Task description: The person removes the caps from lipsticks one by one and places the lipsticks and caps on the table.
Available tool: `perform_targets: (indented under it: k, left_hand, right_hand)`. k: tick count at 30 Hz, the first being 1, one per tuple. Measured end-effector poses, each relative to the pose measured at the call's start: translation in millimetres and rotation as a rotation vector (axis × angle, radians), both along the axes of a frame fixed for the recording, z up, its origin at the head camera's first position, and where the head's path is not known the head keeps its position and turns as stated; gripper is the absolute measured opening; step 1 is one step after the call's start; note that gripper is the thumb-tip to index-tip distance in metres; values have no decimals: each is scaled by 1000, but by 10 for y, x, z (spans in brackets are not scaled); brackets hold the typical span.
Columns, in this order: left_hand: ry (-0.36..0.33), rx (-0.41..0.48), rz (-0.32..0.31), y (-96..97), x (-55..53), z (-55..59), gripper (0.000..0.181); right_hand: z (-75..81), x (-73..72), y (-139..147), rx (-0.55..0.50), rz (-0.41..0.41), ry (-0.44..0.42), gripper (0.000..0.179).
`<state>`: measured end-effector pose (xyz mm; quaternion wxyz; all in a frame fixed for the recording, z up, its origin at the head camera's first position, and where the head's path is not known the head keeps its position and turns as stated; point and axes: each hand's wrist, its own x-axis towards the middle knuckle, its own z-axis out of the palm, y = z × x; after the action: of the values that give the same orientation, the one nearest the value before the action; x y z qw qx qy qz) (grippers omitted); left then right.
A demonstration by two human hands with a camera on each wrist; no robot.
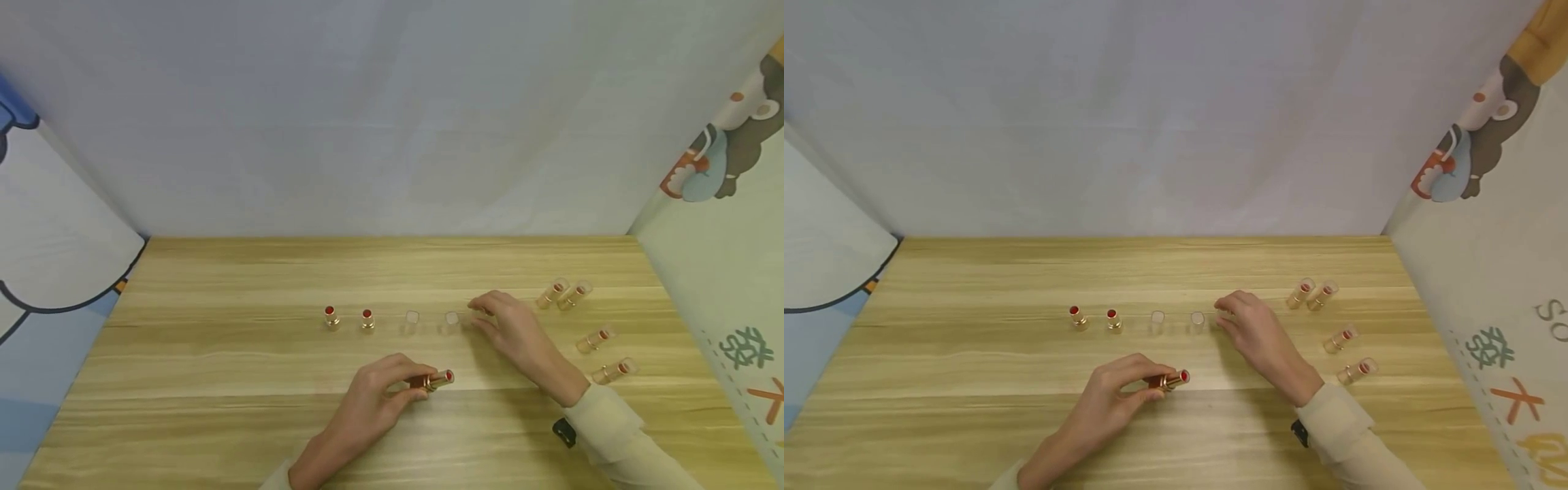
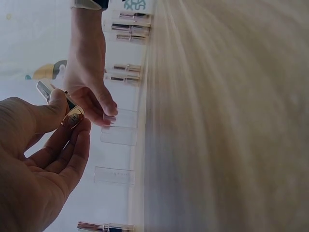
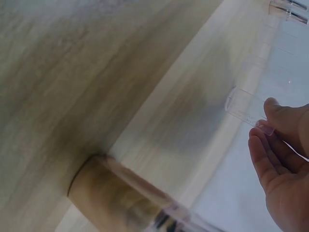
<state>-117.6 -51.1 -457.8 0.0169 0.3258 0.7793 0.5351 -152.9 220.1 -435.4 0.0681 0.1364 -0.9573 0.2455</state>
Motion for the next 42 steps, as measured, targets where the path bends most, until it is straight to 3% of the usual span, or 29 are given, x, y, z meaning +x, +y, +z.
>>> perform_targets:
  k: [33, 42]
  left_hand:
    - [26, 35, 35, -80, -56, -11, 39]
    - [26, 37, 96, -184, -123, 27, 40]
  right_hand:
    - [-20, 15, 27, 4, 8, -52, 27]
    - [83, 55, 75, 8, -5, -35, 30]
